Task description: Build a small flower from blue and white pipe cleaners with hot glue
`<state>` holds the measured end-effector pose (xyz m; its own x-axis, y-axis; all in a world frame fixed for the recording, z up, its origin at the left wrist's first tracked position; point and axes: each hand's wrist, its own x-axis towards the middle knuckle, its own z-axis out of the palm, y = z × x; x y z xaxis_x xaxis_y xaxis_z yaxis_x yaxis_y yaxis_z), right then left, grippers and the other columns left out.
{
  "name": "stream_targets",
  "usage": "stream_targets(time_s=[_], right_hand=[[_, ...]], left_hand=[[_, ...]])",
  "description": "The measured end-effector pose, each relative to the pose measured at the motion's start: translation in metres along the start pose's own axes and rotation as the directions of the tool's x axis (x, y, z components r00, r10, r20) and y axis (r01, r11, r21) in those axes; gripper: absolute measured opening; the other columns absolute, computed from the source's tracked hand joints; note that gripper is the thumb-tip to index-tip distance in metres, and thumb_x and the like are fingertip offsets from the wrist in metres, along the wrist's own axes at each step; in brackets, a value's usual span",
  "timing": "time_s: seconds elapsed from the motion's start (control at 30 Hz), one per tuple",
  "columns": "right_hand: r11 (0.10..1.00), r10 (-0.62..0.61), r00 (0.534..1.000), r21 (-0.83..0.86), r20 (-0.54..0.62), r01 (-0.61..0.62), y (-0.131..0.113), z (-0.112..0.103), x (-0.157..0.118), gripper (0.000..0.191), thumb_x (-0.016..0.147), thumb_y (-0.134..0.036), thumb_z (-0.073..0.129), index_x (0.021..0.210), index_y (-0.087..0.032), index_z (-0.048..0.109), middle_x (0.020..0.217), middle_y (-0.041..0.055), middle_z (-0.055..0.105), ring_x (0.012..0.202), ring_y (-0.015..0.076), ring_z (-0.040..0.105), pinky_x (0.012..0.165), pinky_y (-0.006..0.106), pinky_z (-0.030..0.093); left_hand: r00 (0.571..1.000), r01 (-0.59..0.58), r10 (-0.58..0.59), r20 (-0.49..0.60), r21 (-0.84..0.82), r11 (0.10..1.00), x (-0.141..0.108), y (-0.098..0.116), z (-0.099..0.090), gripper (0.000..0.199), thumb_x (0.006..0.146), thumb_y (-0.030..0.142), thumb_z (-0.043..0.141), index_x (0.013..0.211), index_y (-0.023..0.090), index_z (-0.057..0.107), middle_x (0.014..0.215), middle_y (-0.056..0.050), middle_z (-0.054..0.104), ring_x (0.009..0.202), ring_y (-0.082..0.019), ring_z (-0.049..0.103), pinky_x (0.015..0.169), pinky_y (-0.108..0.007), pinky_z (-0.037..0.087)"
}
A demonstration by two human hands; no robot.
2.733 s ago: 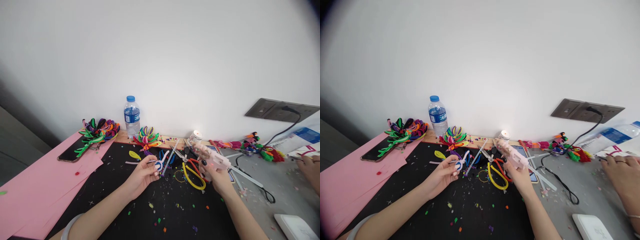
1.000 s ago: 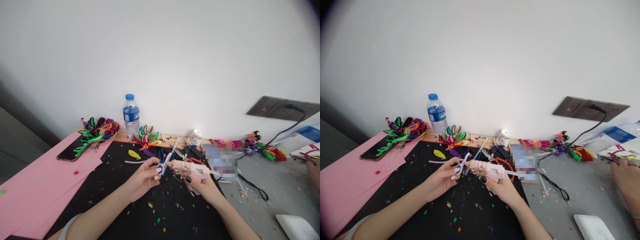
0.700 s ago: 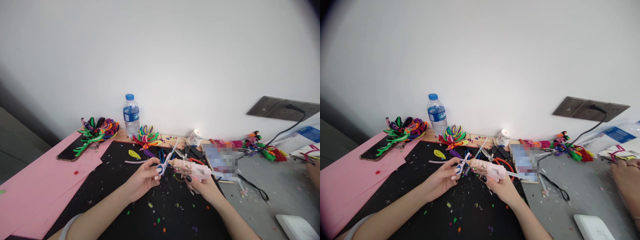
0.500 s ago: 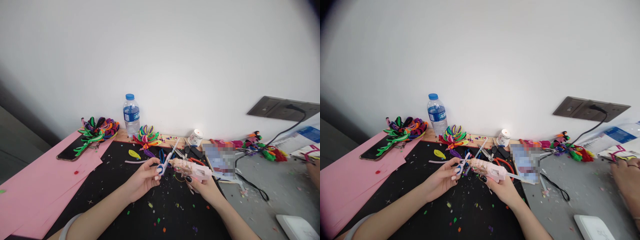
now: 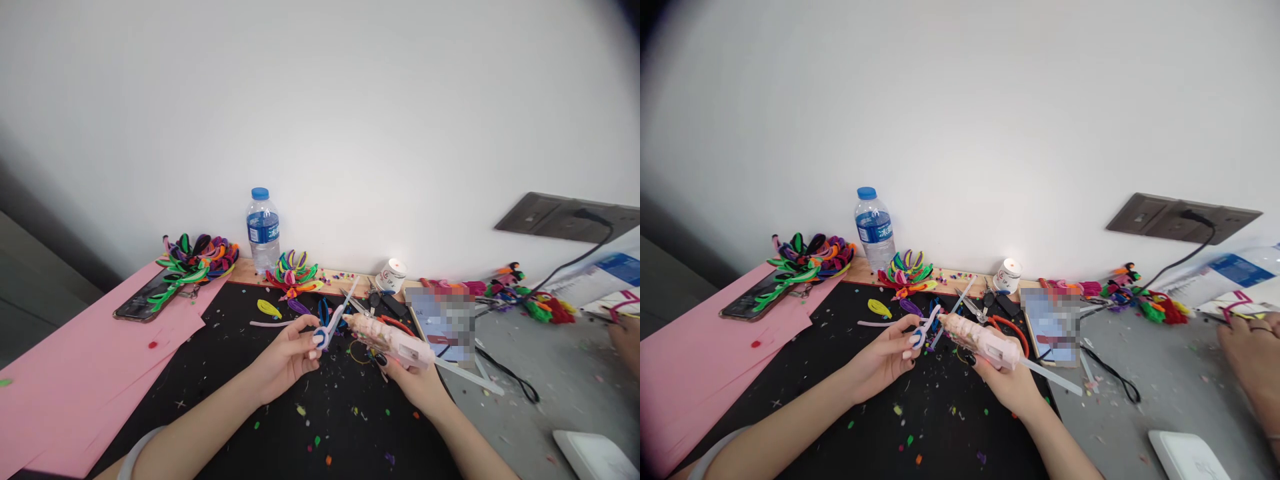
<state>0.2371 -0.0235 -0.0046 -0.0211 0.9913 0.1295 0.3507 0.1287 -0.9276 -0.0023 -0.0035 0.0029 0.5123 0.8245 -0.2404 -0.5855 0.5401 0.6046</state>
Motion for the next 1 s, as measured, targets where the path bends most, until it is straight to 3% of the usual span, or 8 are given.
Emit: stream_targets(time_s=[0.2, 0.37, 0.73, 0.9, 1.0], right_hand=[[0.978, -0.04, 0.995, -0.201, 0.092, 0.058, -0.007, -0.003, 0.0, 0.03, 0.063, -0.043, 0.066, 0.081, -0.019, 0.065, 0.078, 0.0087, 0.06, 0.078, 0.0276, 0.056, 0.072, 0.04, 0.048], [0.953, -0.132, 0.975, -0.246, 0.181, 0.175, -0.011, -0.001, 0.001, 0.021, 0.069, -0.041, 0.061, 0.069, -0.02, 0.06, 0.068, 0.005, 0.057, 0.071, 0.0236, 0.054, 0.067, 0.034, 0.045], [0.957, -0.084, 0.986, -0.264, 0.143, 0.12, -0.012, -0.001, 0.001, 0.026, 0.066, -0.044, 0.062, 0.073, -0.02, 0.063, 0.074, 0.0073, 0.06, 0.076, 0.0265, 0.056, 0.068, 0.038, 0.047], [0.964, 0.015, 1.0, -0.264, 0.02, -0.009, -0.005, 0.0, -0.001, 0.041, 0.059, -0.046, 0.066, 0.088, -0.016, 0.064, 0.087, 0.0111, 0.061, 0.079, 0.0289, 0.058, 0.069, 0.041, 0.049], [0.964, 0.023, 0.999, -0.265, 0.024, -0.016, -0.004, 0.0, -0.001, 0.043, 0.059, -0.045, 0.066, 0.09, -0.016, 0.064, 0.084, 0.0106, 0.062, 0.083, 0.0302, 0.058, 0.073, 0.042, 0.05]], left_hand=[[1.0, -0.003, 0.003, 0.007, -0.021, 1.0, 0.0, 0.001, 0.0, 0.021, 0.071, 0.012, 0.067, 0.088, 0.02, 0.058, 0.064, 0.003, 0.05, 0.051, -0.003, 0.045, 0.053, -0.014, 0.042], [1.0, -0.004, 0.005, 0.009, -0.029, 1.0, 0.0, 0.001, -0.001, 0.021, 0.072, 0.011, 0.065, 0.089, 0.02, 0.057, 0.064, 0.003, 0.05, 0.052, -0.003, 0.045, 0.053, -0.014, 0.043], [1.0, 0.003, -0.003, 0.023, -0.018, 1.0, 0.001, 0.0, -0.001, 0.019, 0.075, 0.01, 0.062, 0.09, 0.02, 0.056, 0.064, 0.003, 0.049, 0.053, -0.003, 0.046, 0.054, -0.014, 0.043], [1.0, 0.004, -0.004, 0.028, -0.024, 1.0, 0.001, 0.0, -0.001, 0.018, 0.075, 0.009, 0.062, 0.089, 0.019, 0.056, 0.064, 0.003, 0.049, 0.053, -0.003, 0.046, 0.054, -0.014, 0.042], [1.0, 0.002, -0.001, 0.03, -0.027, 1.0, 0.001, 0.0, -0.002, 0.018, 0.076, 0.009, 0.061, 0.09, 0.019, 0.056, 0.066, 0.003, 0.05, 0.053, -0.003, 0.046, 0.053, -0.014, 0.042]])
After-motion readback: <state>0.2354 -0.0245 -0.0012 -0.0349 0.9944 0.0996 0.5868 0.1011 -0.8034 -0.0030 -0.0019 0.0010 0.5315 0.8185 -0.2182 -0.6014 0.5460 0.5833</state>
